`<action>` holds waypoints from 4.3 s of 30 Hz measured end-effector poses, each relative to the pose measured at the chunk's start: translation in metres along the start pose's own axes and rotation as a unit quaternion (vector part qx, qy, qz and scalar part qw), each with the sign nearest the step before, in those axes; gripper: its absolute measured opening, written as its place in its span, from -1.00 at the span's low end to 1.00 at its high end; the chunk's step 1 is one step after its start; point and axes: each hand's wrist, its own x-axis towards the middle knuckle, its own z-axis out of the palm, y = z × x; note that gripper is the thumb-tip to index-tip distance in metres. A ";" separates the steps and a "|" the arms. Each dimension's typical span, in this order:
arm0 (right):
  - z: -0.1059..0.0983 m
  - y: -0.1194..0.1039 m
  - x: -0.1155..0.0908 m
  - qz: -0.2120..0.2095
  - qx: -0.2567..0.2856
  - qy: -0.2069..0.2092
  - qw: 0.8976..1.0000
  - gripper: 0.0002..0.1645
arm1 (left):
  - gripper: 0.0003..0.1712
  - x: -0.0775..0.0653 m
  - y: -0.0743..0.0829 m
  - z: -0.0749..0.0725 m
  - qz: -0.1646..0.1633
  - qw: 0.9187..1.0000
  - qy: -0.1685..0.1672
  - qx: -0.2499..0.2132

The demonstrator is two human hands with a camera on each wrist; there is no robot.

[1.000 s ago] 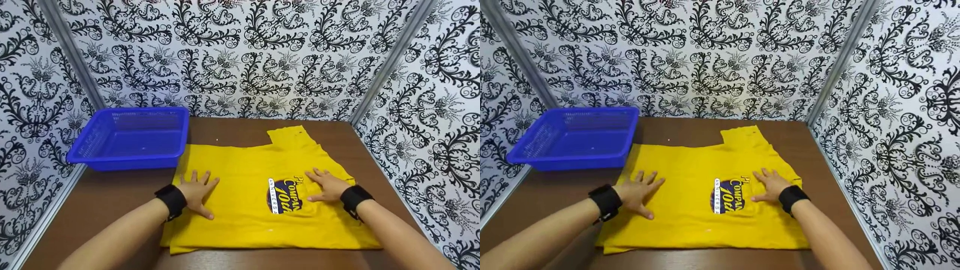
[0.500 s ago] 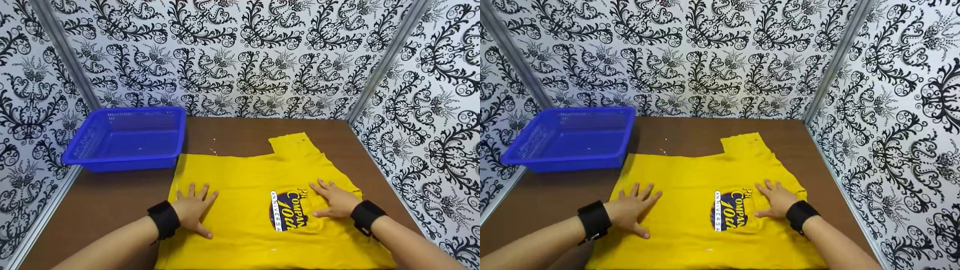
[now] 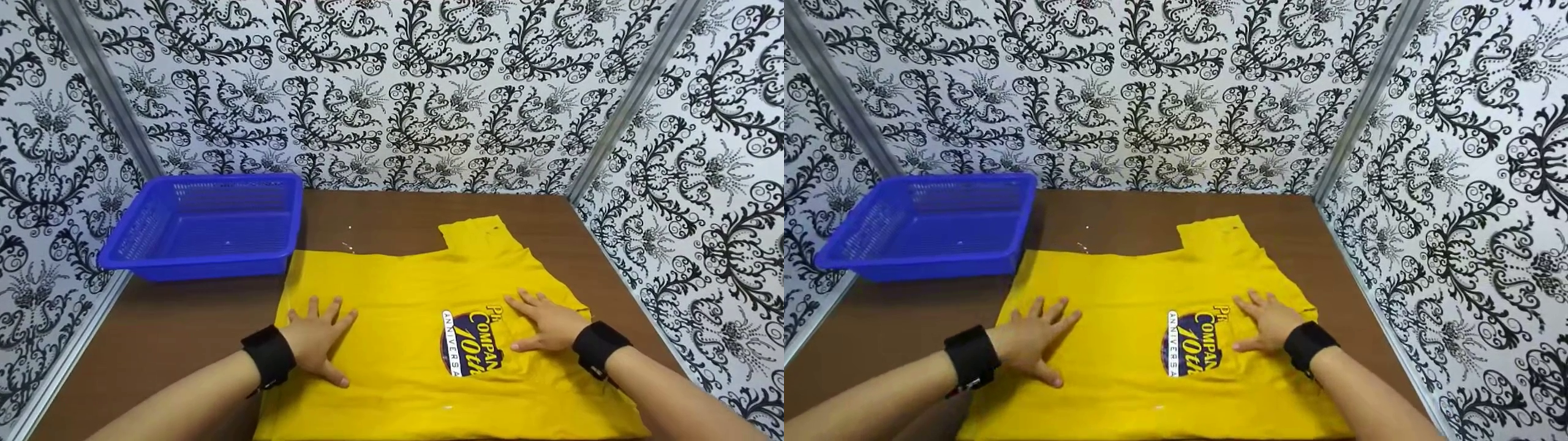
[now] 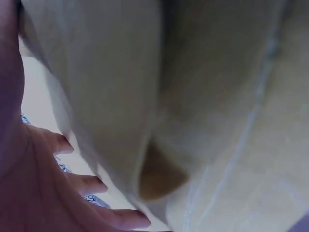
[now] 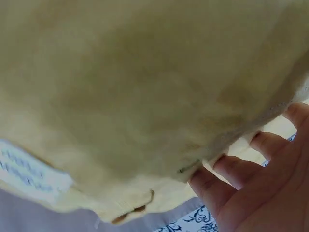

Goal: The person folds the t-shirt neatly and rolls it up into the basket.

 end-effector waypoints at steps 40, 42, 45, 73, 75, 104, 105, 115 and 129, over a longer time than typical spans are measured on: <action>-0.088 0.056 0.156 0.179 0.259 0.100 0.944 -0.54 | -0.79 0.107 -0.065 -0.034 -0.141 0.937 0.252 0.198; -0.089 0.060 0.159 0.173 0.284 0.088 0.939 -0.51 | -0.81 0.106 -0.066 -0.035 -0.136 0.935 0.272 0.182; -0.090 0.063 0.163 0.171 0.329 0.078 0.925 -0.45 | -0.81 0.104 -0.067 -0.036 -0.125 0.943 0.278 0.134; -0.103 0.048 0.074 0.242 0.420 -0.030 0.874 -0.52 | -0.96 0.018 -0.040 -0.092 -0.055 0.959 0.274 0.035; -0.092 0.052 0.071 0.247 0.399 -0.044 0.882 -0.67 | -0.93 0.014 -0.039 -0.087 -0.045 0.962 0.268 0.032; -0.102 0.048 -0.044 -0.020 0.359 0.167 0.918 -0.85 | -0.76 -0.039 -0.052 -0.049 0.203 0.883 0.422 0.028; -0.094 0.048 -0.048 -0.038 0.374 0.148 0.915 -0.88 | -0.74 -0.041 -0.054 -0.043 0.219 0.882 0.417 0.030; -0.009 0.029 -0.061 -0.083 0.300 -0.025 0.950 -0.66 | -0.71 -0.054 -0.059 0.001 0.232 0.938 0.235 0.102; -0.011 -0.005 -0.039 0.044 0.383 -0.008 0.923 -0.38 | -0.50 -0.046 -0.055 0.004 0.211 0.954 0.163 0.140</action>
